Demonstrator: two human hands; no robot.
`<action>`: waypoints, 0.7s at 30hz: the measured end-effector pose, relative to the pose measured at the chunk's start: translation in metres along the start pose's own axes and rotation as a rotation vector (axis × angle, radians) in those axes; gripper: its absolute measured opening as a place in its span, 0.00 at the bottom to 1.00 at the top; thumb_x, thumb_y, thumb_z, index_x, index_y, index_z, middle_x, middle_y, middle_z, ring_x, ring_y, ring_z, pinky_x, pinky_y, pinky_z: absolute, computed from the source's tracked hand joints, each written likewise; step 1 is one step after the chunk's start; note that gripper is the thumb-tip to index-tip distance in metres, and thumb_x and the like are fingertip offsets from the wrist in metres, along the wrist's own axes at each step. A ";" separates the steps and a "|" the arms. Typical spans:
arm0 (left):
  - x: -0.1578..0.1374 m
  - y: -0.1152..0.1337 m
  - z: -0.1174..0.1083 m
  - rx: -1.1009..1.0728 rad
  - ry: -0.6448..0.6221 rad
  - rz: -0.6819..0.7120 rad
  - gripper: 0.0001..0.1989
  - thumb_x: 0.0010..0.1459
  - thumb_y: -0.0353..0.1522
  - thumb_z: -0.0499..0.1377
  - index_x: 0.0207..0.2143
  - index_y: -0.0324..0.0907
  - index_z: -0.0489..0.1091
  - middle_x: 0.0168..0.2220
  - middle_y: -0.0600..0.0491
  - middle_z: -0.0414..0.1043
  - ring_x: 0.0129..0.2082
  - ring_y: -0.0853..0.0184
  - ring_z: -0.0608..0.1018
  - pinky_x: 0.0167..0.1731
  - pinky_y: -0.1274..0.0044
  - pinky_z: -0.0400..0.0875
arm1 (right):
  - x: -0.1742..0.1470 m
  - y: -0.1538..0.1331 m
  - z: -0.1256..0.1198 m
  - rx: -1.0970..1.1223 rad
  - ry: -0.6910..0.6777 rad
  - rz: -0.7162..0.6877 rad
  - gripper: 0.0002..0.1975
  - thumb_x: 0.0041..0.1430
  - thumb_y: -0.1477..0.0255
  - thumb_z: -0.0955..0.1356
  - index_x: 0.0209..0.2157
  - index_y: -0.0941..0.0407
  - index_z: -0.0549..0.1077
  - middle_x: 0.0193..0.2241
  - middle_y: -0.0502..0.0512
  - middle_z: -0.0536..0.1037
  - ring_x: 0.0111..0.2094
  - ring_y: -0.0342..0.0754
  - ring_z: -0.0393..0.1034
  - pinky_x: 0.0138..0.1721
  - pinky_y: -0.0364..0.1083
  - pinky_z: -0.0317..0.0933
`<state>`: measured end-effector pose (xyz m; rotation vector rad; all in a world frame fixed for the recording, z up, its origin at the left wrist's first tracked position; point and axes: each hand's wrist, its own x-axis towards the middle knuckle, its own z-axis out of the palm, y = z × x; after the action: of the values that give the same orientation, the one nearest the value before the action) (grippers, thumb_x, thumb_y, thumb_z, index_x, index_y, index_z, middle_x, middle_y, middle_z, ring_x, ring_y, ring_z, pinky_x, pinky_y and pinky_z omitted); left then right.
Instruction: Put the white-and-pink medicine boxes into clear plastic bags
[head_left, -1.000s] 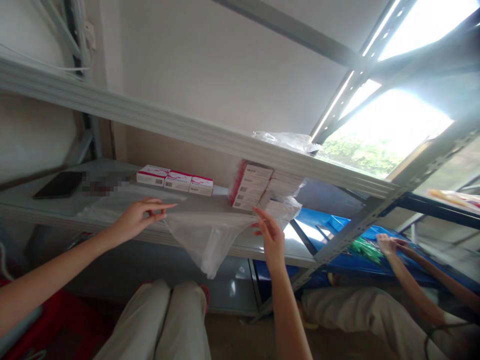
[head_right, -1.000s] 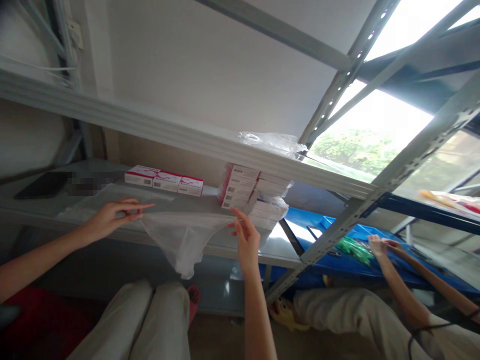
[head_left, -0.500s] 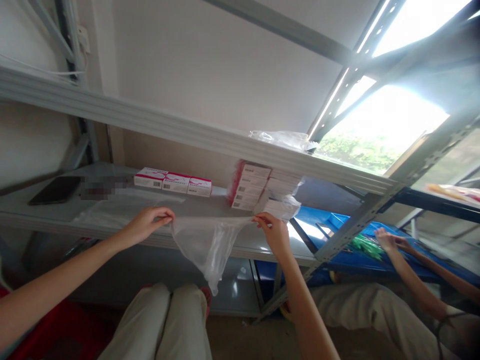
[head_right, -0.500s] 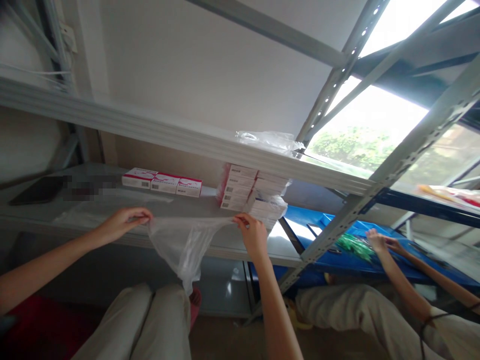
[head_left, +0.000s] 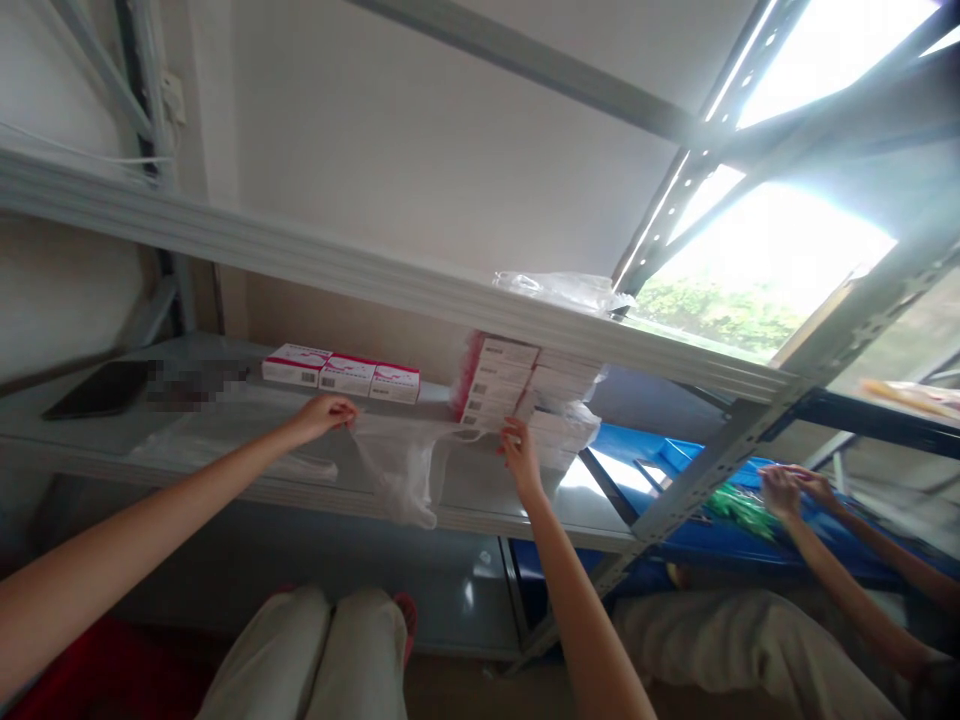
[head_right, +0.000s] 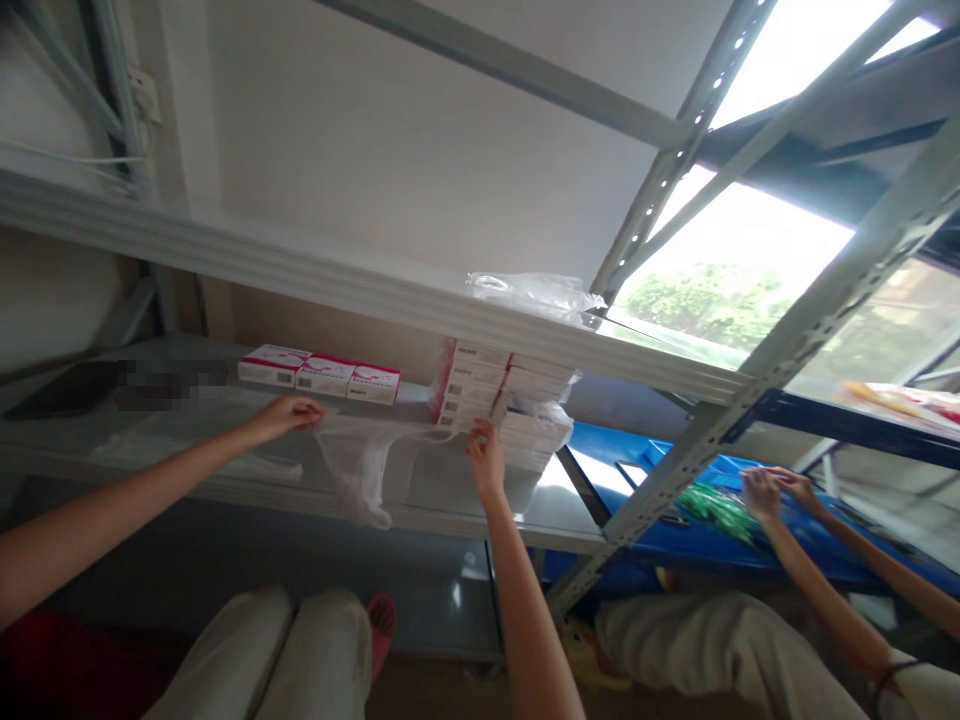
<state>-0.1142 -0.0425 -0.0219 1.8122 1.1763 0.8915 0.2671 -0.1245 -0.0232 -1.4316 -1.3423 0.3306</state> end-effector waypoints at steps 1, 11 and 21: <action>0.007 -0.004 0.001 -0.012 0.014 -0.037 0.09 0.45 0.34 0.60 0.30 0.38 0.73 0.23 0.53 0.73 0.22 0.67 0.73 0.23 0.79 0.63 | -0.012 -0.001 0.005 -0.015 0.047 -0.004 0.25 0.55 0.57 0.62 0.49 0.57 0.68 0.41 0.59 0.76 0.27 0.47 0.71 0.29 0.47 0.63; 0.021 -0.016 0.010 0.355 0.171 0.057 0.10 0.50 0.30 0.54 0.35 0.38 0.72 0.30 0.50 0.75 0.34 0.62 0.77 0.36 0.74 0.69 | -0.119 -0.049 0.076 0.065 -0.225 -0.029 0.32 0.49 0.65 0.72 0.56 0.50 0.66 0.47 0.55 0.74 0.37 0.48 0.69 0.34 0.44 0.62; -0.060 0.047 0.056 0.946 -0.027 0.888 0.23 0.61 0.47 0.55 0.53 0.43 0.67 0.52 0.45 0.68 0.51 0.57 0.69 0.50 0.69 0.61 | -0.117 -0.042 0.093 0.342 -0.173 0.059 0.20 0.59 0.57 0.63 0.39 0.58 0.77 0.28 0.53 0.77 0.25 0.44 0.65 0.26 0.41 0.56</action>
<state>-0.0669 -0.1240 -0.0139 3.2426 0.7743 0.7912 0.1346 -0.1851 -0.0759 -1.1764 -1.3077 0.7020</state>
